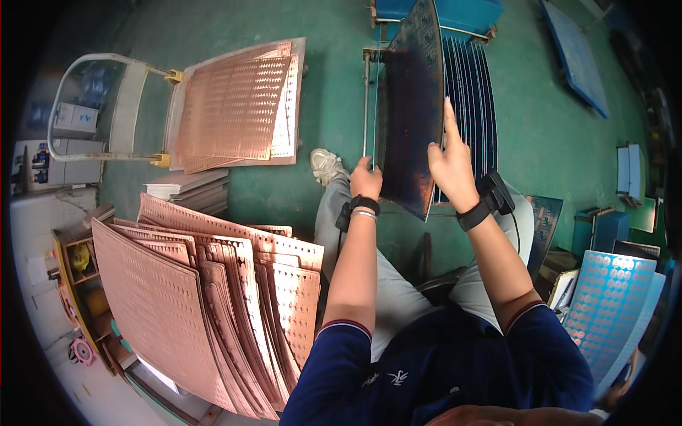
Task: The recorder organizes large printed circuit boards into a drying or storage rack.
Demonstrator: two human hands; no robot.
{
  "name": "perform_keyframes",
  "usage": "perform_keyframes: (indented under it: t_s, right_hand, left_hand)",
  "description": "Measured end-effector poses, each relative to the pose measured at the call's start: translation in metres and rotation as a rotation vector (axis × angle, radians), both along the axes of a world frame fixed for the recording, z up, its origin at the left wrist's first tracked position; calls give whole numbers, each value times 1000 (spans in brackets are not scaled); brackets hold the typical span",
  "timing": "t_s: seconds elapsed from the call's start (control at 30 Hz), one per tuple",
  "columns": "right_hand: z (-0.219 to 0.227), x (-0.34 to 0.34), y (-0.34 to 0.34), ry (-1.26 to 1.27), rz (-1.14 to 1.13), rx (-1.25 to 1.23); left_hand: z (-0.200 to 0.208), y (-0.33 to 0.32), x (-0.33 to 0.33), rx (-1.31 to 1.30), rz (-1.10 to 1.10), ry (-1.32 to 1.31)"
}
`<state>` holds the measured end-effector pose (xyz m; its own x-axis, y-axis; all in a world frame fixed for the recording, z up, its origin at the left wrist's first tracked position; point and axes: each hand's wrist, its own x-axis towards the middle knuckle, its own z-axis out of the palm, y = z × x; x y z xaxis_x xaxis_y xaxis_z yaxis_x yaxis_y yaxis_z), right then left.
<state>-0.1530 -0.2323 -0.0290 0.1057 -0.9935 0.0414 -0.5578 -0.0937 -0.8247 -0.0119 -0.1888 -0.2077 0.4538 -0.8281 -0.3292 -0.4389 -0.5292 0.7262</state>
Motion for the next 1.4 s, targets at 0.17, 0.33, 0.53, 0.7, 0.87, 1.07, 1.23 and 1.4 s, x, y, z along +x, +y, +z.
perform_keyframes:
  t_s: [0.17,0.33,0.53,0.7,0.87,1.07,1.23,1.4]
  right_hand:
    - [-6,18,-11,15,50,-59]
    - [-86,19,-24,345,85,154]
    - [-76,8,16,274,211,172]
    - [-78,-51,47,197,276,218]
    - [-51,-111,64,-97,208,367]
    - [-18,-176,59,-487,125,432]
    - [-19,-262,46,-1142,19,343]
    - [19,-294,80,-1087,168,348]
  left_hand:
    - [5,-6,1,7,11,-2]
    - [11,-7,-11,40,-54,-163]
    - [18,-5,-2,26,-219,-238]
    - [110,-15,-5,-199,-305,-225]
    - [287,45,13,-385,-269,281]
    - [365,140,22,-521,-25,684]
    - [313,152,13,-509,-60,971]
    - [286,163,-10,-428,-136,996]
